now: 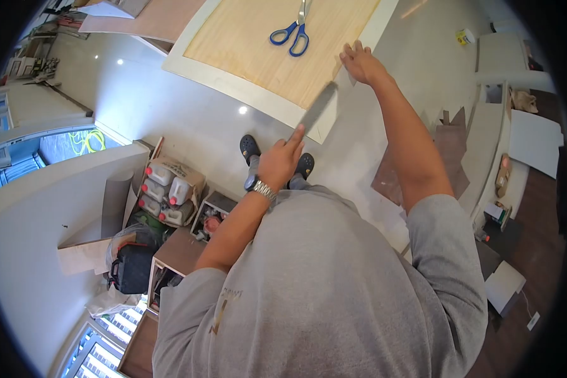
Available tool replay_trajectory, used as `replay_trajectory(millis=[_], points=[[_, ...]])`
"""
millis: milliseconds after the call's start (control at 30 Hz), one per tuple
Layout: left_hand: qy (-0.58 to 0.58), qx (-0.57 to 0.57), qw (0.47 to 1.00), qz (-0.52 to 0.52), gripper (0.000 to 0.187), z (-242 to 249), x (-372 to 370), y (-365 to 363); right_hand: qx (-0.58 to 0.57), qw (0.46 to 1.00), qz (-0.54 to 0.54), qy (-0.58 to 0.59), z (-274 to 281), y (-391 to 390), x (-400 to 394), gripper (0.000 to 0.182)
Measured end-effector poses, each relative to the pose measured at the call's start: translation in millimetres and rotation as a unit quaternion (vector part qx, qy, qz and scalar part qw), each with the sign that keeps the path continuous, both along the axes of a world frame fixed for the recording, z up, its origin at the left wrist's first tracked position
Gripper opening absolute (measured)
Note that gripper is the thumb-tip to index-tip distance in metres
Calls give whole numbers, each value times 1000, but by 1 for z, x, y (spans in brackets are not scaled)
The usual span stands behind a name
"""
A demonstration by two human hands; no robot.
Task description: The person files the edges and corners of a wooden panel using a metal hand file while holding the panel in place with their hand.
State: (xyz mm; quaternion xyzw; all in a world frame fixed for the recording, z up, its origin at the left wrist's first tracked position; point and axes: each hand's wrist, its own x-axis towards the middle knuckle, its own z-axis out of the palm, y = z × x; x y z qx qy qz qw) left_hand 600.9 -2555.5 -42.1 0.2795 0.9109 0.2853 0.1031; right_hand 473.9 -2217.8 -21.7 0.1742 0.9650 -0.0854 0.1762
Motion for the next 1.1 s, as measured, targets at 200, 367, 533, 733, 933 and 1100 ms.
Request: replay_trajectory(millis=[200,367,533,733,933,1100], points=[[-7,2,1000,29,48,5,9,-46,-1,1000,12,8,-2,4,2,58],[6,-7,1000,18,48,-2,3,-21,3,1000,4,0,-1,1,0,59],[11,4,1000,11,50,10,-3,-12,-5,1000,0,-1,1,3,-2,59],[-20,-11,999,34,50,2,13,-39,-2,1000,-5,4,-5,1,-1,59],[-6,-12,1000,18,47,15,-4,-6,-9,1000,5,22,1,3,0,58],[-37,-26,998,36,47,9,19,-53,-4,1000,8,13,-5,1,1,59]])
